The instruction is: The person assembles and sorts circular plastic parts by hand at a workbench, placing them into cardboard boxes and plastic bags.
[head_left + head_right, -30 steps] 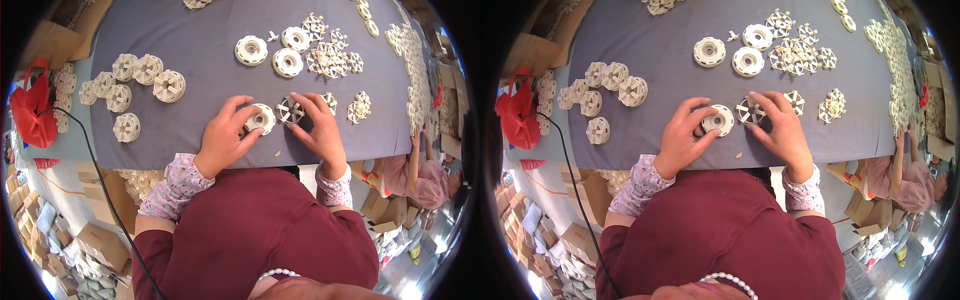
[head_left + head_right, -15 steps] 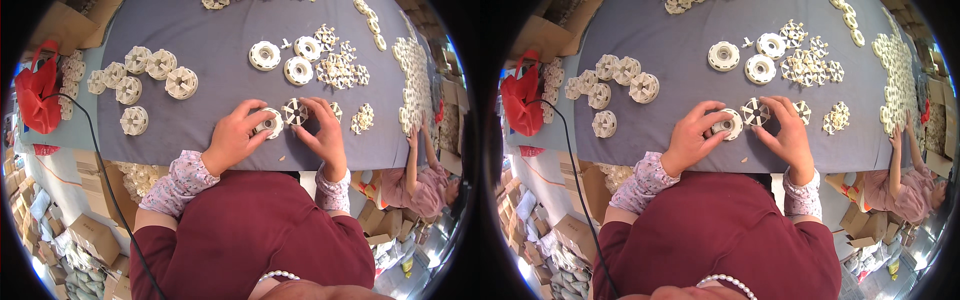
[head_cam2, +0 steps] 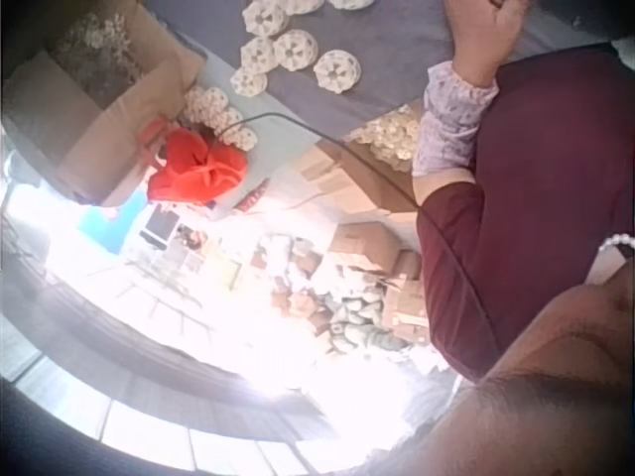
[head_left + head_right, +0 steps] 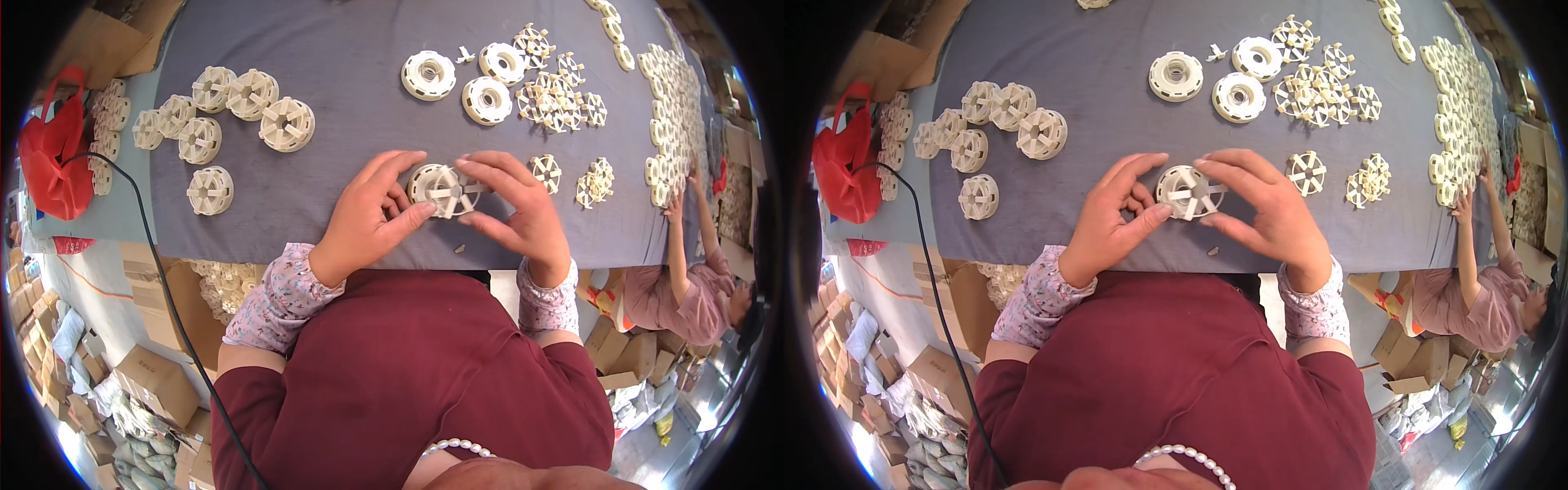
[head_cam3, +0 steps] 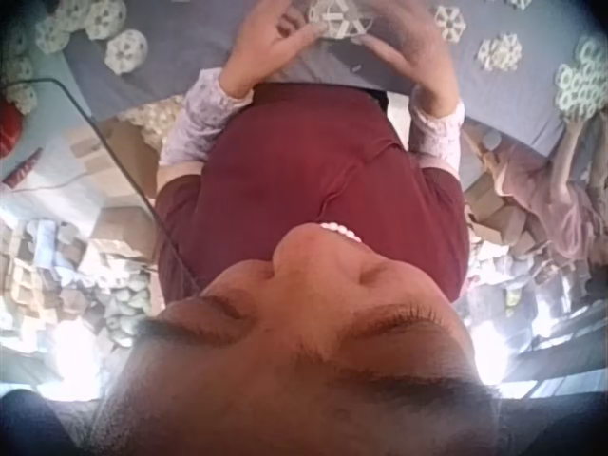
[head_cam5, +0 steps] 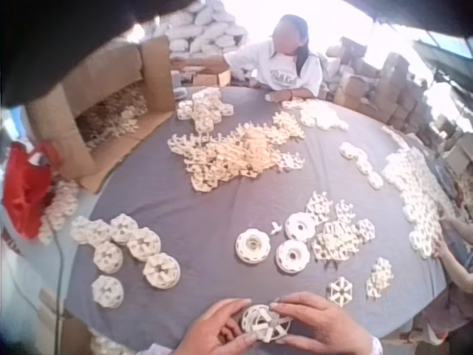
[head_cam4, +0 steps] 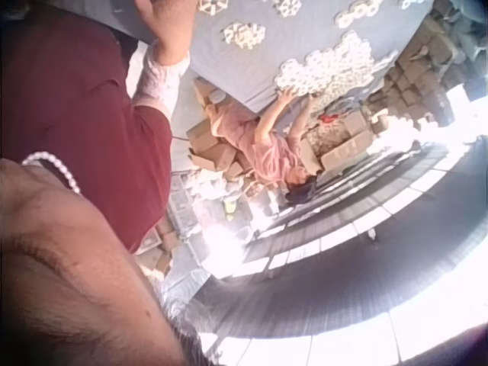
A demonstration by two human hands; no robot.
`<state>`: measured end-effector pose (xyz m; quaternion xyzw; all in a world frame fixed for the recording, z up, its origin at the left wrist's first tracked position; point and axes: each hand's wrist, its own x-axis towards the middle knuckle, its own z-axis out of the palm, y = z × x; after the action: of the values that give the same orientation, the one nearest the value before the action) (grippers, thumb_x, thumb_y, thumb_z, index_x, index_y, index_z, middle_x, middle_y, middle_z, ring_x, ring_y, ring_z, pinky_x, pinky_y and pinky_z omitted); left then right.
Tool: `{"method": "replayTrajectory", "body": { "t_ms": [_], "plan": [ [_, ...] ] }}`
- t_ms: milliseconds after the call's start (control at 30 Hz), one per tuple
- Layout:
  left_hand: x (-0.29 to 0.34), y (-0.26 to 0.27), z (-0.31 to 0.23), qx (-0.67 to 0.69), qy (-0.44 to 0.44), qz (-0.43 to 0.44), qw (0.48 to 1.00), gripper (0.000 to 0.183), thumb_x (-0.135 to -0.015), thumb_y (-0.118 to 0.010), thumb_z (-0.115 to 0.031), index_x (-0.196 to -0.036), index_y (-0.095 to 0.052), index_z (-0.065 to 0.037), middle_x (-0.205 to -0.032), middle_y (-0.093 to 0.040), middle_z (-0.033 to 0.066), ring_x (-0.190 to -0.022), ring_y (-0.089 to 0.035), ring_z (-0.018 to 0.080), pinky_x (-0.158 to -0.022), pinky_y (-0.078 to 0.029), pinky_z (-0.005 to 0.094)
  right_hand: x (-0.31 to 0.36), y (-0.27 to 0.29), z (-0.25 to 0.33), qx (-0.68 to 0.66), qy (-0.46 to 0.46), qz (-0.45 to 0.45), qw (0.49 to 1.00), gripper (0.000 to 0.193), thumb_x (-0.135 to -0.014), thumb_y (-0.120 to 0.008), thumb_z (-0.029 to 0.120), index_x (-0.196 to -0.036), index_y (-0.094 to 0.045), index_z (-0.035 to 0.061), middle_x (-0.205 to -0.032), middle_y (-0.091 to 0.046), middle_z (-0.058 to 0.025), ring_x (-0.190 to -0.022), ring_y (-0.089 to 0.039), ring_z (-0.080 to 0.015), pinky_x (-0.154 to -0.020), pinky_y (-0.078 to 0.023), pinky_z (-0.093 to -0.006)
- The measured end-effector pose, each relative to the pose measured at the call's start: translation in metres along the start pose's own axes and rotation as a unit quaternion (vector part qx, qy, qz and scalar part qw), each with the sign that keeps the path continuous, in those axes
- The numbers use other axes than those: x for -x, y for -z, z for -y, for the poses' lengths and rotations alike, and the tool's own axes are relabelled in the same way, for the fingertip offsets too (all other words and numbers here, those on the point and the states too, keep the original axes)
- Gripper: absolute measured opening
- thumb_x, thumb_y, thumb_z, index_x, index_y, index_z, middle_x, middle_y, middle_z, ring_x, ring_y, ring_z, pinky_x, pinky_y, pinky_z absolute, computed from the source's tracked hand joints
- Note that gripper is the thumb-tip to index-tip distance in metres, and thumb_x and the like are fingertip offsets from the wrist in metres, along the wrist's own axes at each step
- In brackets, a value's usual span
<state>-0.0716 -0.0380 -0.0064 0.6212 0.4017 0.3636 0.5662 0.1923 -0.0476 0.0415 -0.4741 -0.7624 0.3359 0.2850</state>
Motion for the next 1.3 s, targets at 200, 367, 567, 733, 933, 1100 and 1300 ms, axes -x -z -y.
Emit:
{"method": "replayTrajectory", "body": {
  "t_ms": [200, 367, 567, 733, 933, 1100, 1300],
  "plan": [
    [0.000, -0.005, 0.003, -0.025, -0.014, 0.014, 1.000, 0.055, -0.092, -0.082, -0.008, -0.143, -0.063, -0.001, -0.137, -0.063, 0.0132, -0.081, -0.065, 0.0116, -0.070, -0.056, 0.0272, -0.008, -0.009, -0.007, 0.037, 0.035, 0.063, 0.997, 0.066, -0.080, -0.088, 0.010, -0.143, -0.070, 0.0070, -0.138, -0.068, -0.0128, -0.122, -0.066, -0.0328, -0.103, -0.056, -0.0430],
    [-0.007, -0.003, 0.002, -0.042, -0.023, 0.021, 0.999, 0.054, -0.091, -0.080, -0.005, -0.142, -0.064, -0.001, -0.134, -0.064, 0.0122, -0.080, -0.064, 0.0121, -0.070, -0.057, 0.0277, -0.017, -0.007, -0.011, 0.018, 0.053, 0.079, 0.995, 0.067, -0.079, -0.085, 0.005, -0.143, -0.068, 0.0076, -0.139, -0.067, -0.0120, -0.125, -0.064, -0.0349, -0.106, -0.054, -0.0450],
    [-0.005, -0.002, -0.005, -0.065, -0.032, 0.020, 0.997, 0.056, -0.090, -0.080, -0.003, -0.144, -0.064, -0.002, -0.136, -0.064, 0.0115, -0.083, -0.064, 0.0129, -0.072, -0.056, 0.0271, -0.023, 0.003, -0.002, 0.037, 0.063, 0.091, 0.993, 0.067, -0.080, -0.083, 0.002, -0.145, -0.067, 0.0074, -0.141, -0.066, -0.0140, -0.127, -0.063, -0.0377, -0.108, -0.053, -0.0481],
    [-0.004, -0.003, -0.004, -0.068, 0.023, 0.030, 0.997, 0.061, -0.091, -0.078, 0.000, -0.149, -0.061, -0.003, -0.142, -0.061, 0.0112, -0.085, -0.066, 0.0098, -0.073, -0.056, 0.0241, -0.003, -0.021, -0.011, 0.178, 0.075, 0.102, 0.976, 0.073, -0.089, -0.082, 0.024, -0.155, -0.056, 0.0049, -0.161, -0.055, -0.0154, -0.153, -0.047, -0.0378, -0.125, -0.039, -0.0546],
    [0.002, -0.015, -0.007, -0.265, -0.170, 0.007, 0.949, 0.075, -0.087, -0.083, -0.010, -0.156, -0.053, -0.004, -0.146, -0.061, 0.0163, -0.103, -0.071, 0.0252, -0.083, -0.061, 0.0337, 0.032, -0.049, 0.012, 0.253, 0.009, 0.071, 0.965, 0.102, -0.091, -0.074, 0.062, -0.168, -0.037, 0.0064, -0.174, -0.038, -0.0145, -0.164, -0.030, -0.0331, -0.133, -0.017, -0.0584],
    [-0.008, 0.017, 0.003, -0.306, -0.112, -0.045, 0.944, 0.074, -0.089, -0.083, -0.014, -0.156, -0.052, -0.003, -0.149, -0.057, 0.0196, -0.128, -0.064, 0.0367, -0.097, -0.059, 0.0435, 0.046, -0.016, -0.010, 0.240, 0.025, -0.014, 0.970, 0.097, -0.090, -0.080, 0.053, -0.165, -0.042, 0.0052, -0.171, -0.041, -0.0171, -0.162, -0.033, -0.0375, -0.131, -0.019, -0.0583],
    [-0.050, 0.030, -0.027, -0.415, -0.183, -0.197, 0.869, 0.071, -0.088, -0.083, -0.016, -0.152, -0.054, -0.006, -0.153, -0.051, 0.0213, -0.134, -0.061, 0.0388, -0.099, -0.059, 0.0428, 0.073, 0.003, -0.054, 0.347, -0.159, -0.200, 0.902, 0.076, -0.086, -0.085, 0.026, -0.154, -0.056, 0.0071, -0.153, -0.056, -0.0197, -0.140, -0.052, -0.0408, -0.120, -0.036, -0.0557]
  ]
}}
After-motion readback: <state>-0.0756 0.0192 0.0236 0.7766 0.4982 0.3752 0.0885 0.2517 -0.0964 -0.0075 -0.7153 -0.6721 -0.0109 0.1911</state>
